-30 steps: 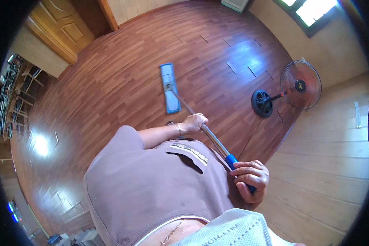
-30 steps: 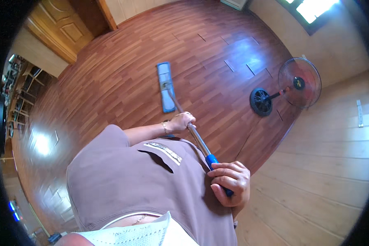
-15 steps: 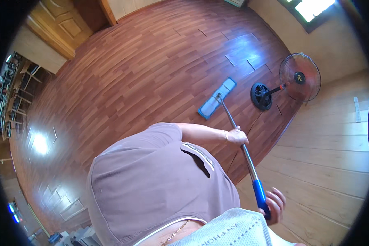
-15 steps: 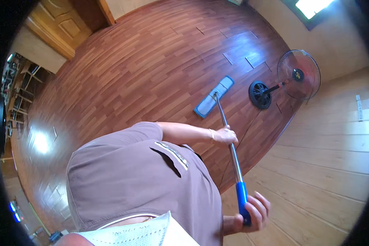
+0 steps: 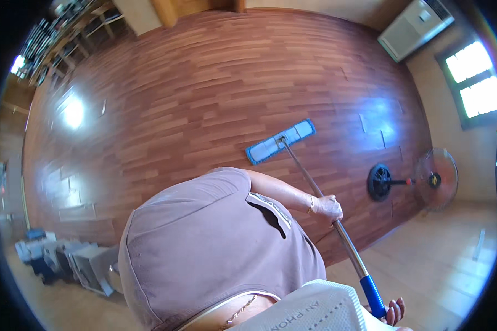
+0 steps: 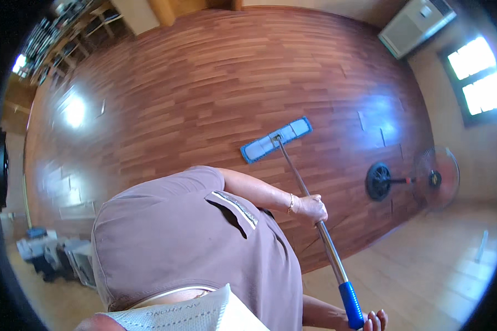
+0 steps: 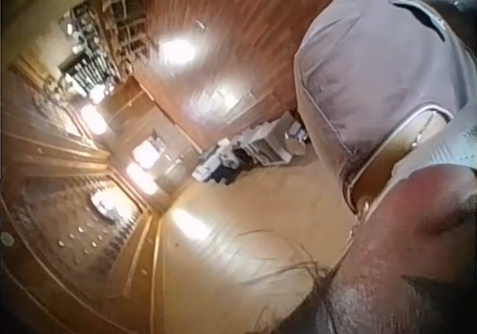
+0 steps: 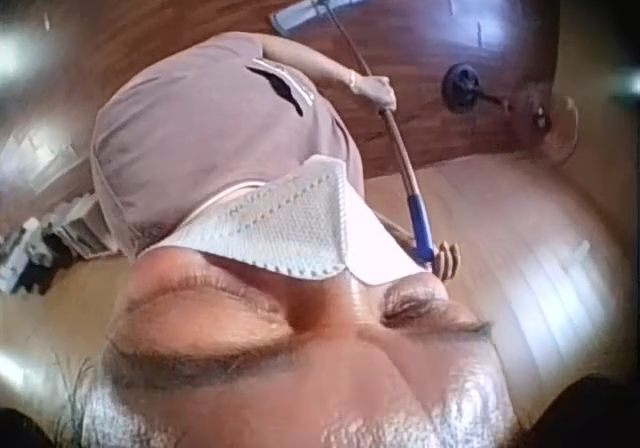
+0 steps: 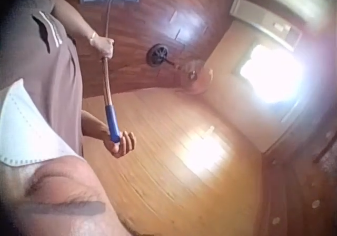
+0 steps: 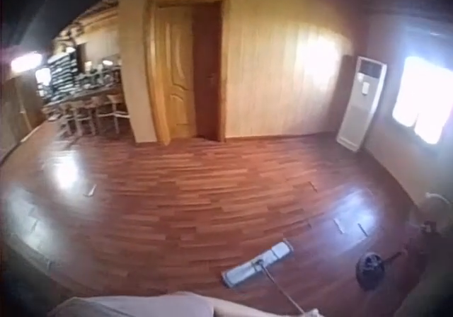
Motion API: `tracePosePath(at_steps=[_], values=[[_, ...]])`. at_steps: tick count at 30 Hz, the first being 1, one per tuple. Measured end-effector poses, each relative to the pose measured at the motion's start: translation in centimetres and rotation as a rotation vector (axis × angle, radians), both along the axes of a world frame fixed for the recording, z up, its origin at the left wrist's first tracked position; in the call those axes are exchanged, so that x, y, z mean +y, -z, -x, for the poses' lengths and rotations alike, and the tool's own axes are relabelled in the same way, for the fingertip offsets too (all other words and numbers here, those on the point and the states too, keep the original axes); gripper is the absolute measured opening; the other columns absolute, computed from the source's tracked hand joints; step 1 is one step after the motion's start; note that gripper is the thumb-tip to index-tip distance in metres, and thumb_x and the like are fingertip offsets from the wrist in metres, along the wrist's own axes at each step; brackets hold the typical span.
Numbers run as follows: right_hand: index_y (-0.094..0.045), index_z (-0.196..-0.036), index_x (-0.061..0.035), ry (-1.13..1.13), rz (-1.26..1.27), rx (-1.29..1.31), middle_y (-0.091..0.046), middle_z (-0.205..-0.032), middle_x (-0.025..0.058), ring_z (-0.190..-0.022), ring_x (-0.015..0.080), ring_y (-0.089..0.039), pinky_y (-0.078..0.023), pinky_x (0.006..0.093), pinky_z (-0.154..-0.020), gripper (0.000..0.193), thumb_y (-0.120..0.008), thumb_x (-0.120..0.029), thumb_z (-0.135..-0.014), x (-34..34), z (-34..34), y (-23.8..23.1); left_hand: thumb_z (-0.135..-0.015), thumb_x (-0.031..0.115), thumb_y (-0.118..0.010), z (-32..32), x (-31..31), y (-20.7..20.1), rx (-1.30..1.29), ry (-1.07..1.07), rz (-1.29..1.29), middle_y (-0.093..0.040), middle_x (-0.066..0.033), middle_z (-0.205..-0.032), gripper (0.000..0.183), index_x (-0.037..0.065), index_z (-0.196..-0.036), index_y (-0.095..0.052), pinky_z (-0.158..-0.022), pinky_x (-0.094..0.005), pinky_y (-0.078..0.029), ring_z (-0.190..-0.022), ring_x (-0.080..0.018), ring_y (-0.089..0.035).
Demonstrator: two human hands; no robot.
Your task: Mopping a large wooden floor using a flat mop.
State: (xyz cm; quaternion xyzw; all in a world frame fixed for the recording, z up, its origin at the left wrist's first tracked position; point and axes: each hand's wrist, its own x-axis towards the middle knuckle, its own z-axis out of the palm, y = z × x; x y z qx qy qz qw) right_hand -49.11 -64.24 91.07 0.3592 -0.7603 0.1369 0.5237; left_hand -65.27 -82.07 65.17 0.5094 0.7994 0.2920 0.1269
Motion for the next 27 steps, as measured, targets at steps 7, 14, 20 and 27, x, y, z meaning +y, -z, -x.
tracePosePath(at_steps=[7, 14, 20, 27], values=[[-0.06, -0.085, -0.0001, -0.357, 0.356, -0.437, -0.059, -0.072, 0.0152, -0.071, 0.0295, -0.059, -0.051, 0.05, -0.071, 0.045, -0.039, -0.038, -0.097, -15.7, 7.9, 3.7, -0.065, 0.033, -0.069, 2.5, -19.2, 4.1, -0.017, -0.436, -0.005, -0.066, -0.0028, -0.072, 0.019, 0.017, -0.072, -0.062, -0.07, -0.0465, -0.047, -0.076, -0.0255, -0.067], [-0.059, -0.078, -0.0012, -0.832, 0.268, -0.893, -0.062, -0.068, 0.0146, -0.067, 0.0313, -0.061, -0.047, 0.0476, -0.074, 0.027, -0.054, -0.025, -0.09, -36.3, 10.8, 8.0, -0.06, 0.034, -0.072, -0.3, -43.4, 7.8, 0.055, -0.799, 0.034, -0.063, -0.0028, -0.069, 0.023, 0.017, -0.068, -0.057, -0.063, -0.0478, -0.048, -0.071, -0.028, -0.066], [-0.058, -0.072, -0.0054, -0.799, 0.101, -1.208, -0.07, -0.082, 0.0098, -0.09, 0.0295, -0.068, -0.042, 0.0468, -0.093, 0.006, -0.063, -0.003, -0.074, -51.8, 7.1, 10.7, -0.056, 0.024, -0.072, -7.3, -61.8, 11.5, 0.259, -0.947, 0.109, -0.057, -0.0027, -0.063, 0.022, 0.018, -0.06, -0.051, -0.056, -0.0441, -0.049, -0.07, -0.0265, -0.064], [-0.065, -0.08, -0.0046, -1.024, -0.25, -1.384, -0.071, -0.096, 0.0117, -0.107, 0.0342, -0.063, -0.043, 0.0445, -0.092, 0.007, -0.064, -0.004, -0.074, -60.0, 4.0, 13.1, -0.063, 0.021, -0.069, -20.3, -71.8, 14.3, 0.191, -1.31, 0.255, -0.056, -0.0072, -0.063, 0.022, 0.014, -0.059, -0.049, -0.062, -0.0431, -0.046, -0.069, -0.0298, -0.06]])
